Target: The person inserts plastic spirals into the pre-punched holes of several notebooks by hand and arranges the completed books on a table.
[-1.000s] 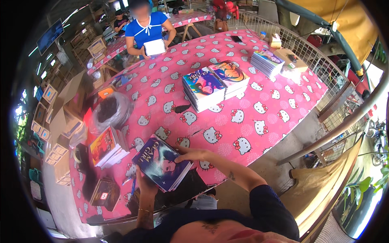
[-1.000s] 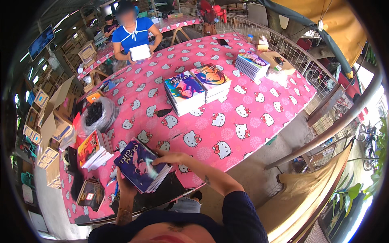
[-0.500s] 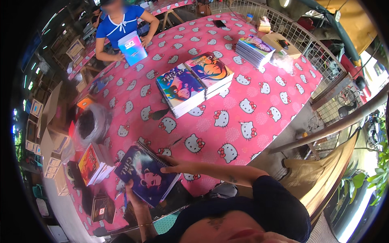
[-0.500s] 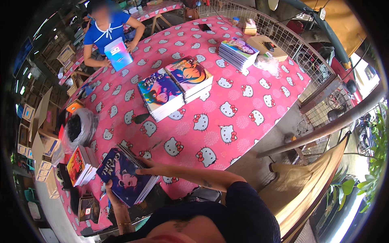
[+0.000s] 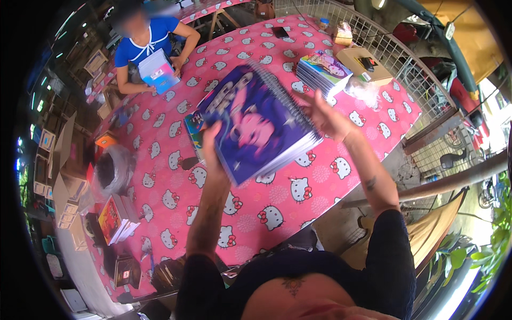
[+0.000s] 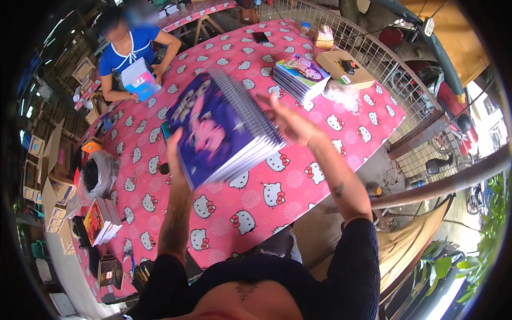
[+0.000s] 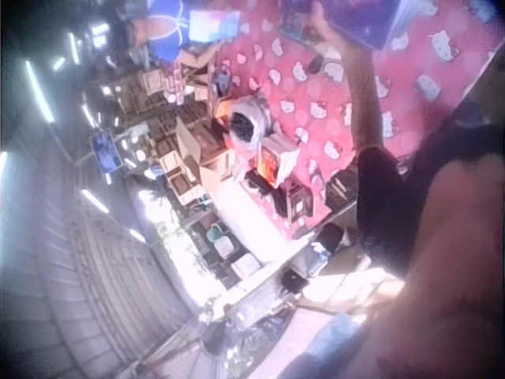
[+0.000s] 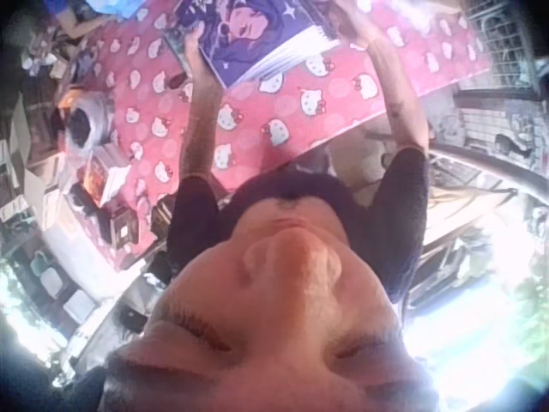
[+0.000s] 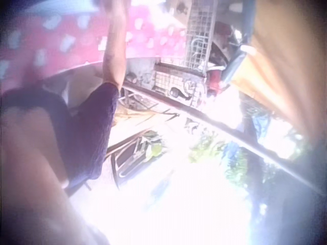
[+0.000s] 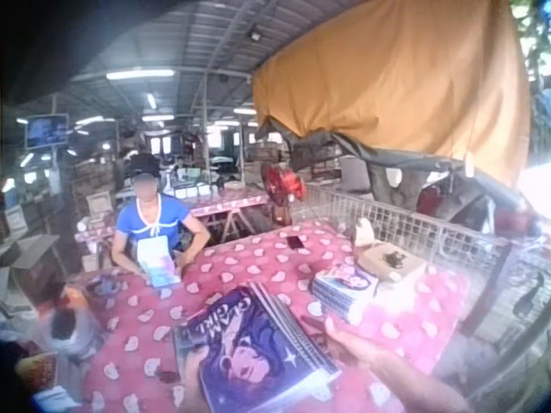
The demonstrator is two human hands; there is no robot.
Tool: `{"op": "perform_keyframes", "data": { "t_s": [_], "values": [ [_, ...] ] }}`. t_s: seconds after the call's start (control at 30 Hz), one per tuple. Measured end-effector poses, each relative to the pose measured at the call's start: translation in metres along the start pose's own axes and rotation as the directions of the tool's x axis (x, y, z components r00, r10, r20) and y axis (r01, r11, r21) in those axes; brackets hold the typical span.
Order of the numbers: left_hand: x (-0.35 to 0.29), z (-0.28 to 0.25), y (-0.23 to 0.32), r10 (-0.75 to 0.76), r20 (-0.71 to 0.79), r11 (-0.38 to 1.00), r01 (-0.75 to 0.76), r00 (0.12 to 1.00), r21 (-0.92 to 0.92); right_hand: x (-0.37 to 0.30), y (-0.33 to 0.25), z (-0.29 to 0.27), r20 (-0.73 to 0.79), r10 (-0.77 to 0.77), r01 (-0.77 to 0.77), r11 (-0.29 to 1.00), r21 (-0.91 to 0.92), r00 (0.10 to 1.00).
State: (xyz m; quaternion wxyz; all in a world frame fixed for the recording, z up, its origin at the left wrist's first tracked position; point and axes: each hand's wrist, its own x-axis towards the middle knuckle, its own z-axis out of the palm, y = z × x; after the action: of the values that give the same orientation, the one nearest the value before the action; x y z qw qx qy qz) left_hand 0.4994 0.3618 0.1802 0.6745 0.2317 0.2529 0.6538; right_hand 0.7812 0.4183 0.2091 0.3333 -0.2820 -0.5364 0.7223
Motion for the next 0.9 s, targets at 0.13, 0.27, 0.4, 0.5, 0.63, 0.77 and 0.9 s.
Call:
{"op": "perform_keyframes", "data": {
  "t_s": [0.13,0.27,0.4,0.5,0.63,0.77,0.9],
  "values": [
    [0.111,0.068,-0.059,-0.23,0.006,0.966,0.227,0.973,0.126,0.02,-0.033,-0.116,-0.081,0.079,-0.086,0.993,-0.087,0.994],
    [0.2,0.076,-0.108,-0.287,0.041,0.948,0.277,0.957,0.156,0.066,-0.013,-0.189,-0.214,0.137,-0.117,0.988,0.104,0.967],
    [0.235,0.05,-0.112,-0.202,-0.019,0.883,0.19,0.979,0.429,0.107,0.035,-0.225,-0.149,0.192,-0.138,0.94,0.312,0.97],
    [0.224,0.082,-0.086,0.14,-0.199,0.68,0.051,0.97,0.731,0.123,0.089,-0.259,-0.149,0.188,-0.142,0.951,0.275,0.971],
    [0.159,0.099,-0.021,0.478,0.005,0.477,-0.264,0.878,0.839,0.14,0.11,-0.269,-0.078,0.286,-0.259,0.932,0.252,0.955],
    [0.119,0.052,-0.027,0.538,-0.11,0.561,-0.257,0.836,0.787,0.143,0.098,-0.268,-0.063,0.353,-0.344,0.931,0.118,0.933],
    [0.059,0.023,-0.102,0.396,-0.198,0.505,-0.033,0.897,0.863,0.142,0.075,-0.268,-0.246,0.016,-0.125,0.891,-0.436,0.969]
  ]
}}
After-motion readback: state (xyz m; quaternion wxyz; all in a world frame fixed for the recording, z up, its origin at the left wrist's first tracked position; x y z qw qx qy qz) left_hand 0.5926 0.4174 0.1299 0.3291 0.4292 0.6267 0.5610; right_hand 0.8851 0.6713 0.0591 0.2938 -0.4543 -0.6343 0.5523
